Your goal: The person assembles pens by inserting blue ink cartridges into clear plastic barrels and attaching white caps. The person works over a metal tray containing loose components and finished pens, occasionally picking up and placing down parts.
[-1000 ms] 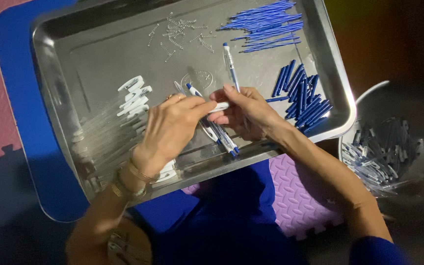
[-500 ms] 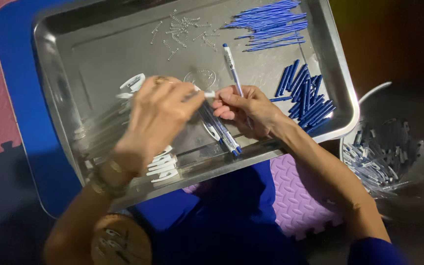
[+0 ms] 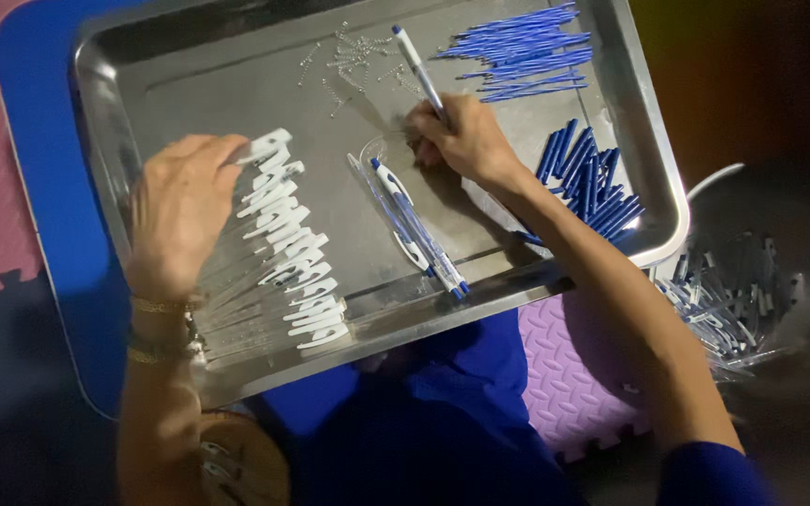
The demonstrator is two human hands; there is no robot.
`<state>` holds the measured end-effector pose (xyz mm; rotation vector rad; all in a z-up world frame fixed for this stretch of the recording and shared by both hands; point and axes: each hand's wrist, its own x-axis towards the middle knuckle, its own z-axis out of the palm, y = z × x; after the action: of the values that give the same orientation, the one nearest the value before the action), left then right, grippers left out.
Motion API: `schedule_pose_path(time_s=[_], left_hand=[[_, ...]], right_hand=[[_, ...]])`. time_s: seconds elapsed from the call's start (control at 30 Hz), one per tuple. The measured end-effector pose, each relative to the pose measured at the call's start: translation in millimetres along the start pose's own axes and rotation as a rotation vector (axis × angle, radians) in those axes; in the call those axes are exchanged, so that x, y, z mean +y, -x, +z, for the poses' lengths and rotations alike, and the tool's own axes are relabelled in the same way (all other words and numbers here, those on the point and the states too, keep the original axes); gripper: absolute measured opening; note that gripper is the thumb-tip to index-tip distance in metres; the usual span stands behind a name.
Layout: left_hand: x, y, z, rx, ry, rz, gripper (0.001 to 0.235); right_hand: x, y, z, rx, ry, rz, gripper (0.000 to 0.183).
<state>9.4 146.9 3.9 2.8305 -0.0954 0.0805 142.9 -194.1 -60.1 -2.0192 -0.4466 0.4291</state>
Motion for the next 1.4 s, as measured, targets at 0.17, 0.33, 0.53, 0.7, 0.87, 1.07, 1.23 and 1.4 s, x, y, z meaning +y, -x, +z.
schedule_pose_path(time_s=[0.17, 0.33, 0.53, 0.7, 0.87, 1.07, 1.23, 1.4], left_hand=[[-49.1, 8.6, 29.2, 0.056, -0.009, -0.044, 0.028], [-50.7, 9.4, 39.0, -0.03, -0.014, -0.071, 0.038], [-37.3, -3.9, 21.6, -0.027, 0.068, -0.22, 0.032], [5.9, -4.7, -14.8, -0.211, 0.268, -0.641, 0.043], [7.4, -12.8, -7.3, -0.247, 0.184, -0.536, 0.039], [-12.3, -10.4, 17.7, -0.304, 0.111, -0.478, 0.038], [31.0, -3.9, -21.9, -0.293, 0.004, -0.346, 0.043], [82.6, -9.2, -35.3, -0.309, 0.308, -0.439, 0.041]], right_hand=[[13.6, -24.9, 11.5, 0.058, 0.205, -0.155, 0.015], [14.1, -22.7, 10.3, 0.086, 0.133, -0.158, 0.026], [12.1, -23.6, -2.2, 0.127, 0.216, -0.166, 0.026], [18.7, -22.7, -2.7, 0.114, 0.196, -0.074, 0.035], [-15.9, 11.5, 0.3, 0.036, 0.185, 0.005, 0.038], [-23.7, 50.7, 9.5, -0.136, 0.282, 0.081, 0.037], [-45.0, 79.2, 14.5, -0.203, 0.468, 0.05, 0.032], [-40.0, 77.9, 27.6, -0.215, 0.445, 0.226, 0.037]])
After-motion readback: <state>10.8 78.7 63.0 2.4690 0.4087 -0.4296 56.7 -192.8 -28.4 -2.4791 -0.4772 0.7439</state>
